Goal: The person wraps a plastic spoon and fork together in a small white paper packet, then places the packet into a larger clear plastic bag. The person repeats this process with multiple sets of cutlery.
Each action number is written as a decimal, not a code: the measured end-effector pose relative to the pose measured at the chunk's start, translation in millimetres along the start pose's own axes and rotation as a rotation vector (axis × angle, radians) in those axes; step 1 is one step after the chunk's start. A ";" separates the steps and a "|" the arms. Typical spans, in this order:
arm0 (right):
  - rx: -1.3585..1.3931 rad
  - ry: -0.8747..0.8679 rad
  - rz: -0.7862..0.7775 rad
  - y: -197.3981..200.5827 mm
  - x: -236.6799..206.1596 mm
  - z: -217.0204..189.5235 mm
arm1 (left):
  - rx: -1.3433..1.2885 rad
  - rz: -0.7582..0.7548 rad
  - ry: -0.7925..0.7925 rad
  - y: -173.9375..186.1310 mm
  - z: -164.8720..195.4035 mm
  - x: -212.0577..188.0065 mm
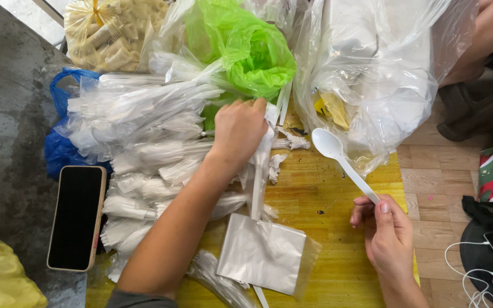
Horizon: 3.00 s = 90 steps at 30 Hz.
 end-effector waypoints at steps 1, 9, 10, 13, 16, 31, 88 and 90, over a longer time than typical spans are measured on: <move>0.010 0.014 -0.004 0.4 -0.8 -0.3 | -0.050 0.088 -0.063 4.6 4.5 -6.1; 0.212 0.017 -0.123 -0.1 -5.1 4.6 | -1.056 0.137 0.153 45.1 73.3 -77.7; 0.215 0.005 -0.135 -1.2 -6.0 5.7 | -1.110 0.106 0.181 42.3 83.4 -83.3; 0.122 0.002 -0.173 -6.5 -9.6 8.2 | -1.209 0.192 0.214 30.1 100.9 -93.2; -0.093 0.036 -0.253 -8.3 -13.1 5.7 | -1.419 0.319 0.277 13.4 107.4 -97.0; -0.178 -0.147 -0.404 -28.6 -10.7 0.5 | -1.167 0.278 0.336 -19.0 125.2 -112.1; -0.125 -0.154 -0.358 -24.1 -6.7 6.1 | -2.298 0.231 0.899 -77.3 137.0 -137.8; -0.152 -0.133 -0.389 -25.9 -5.2 4.5 | -2.279 0.260 0.925 -79.2 130.8 -137.7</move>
Point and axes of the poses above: each hand's wrist, its own x-axis towards the middle knuckle, its own y-axis out of the back of the hand, z = x × y, the point moved 1 cm from there along x, towards the middle knuckle, and after that the axes turned 11 degrees about -x, right-handed, at the moved point
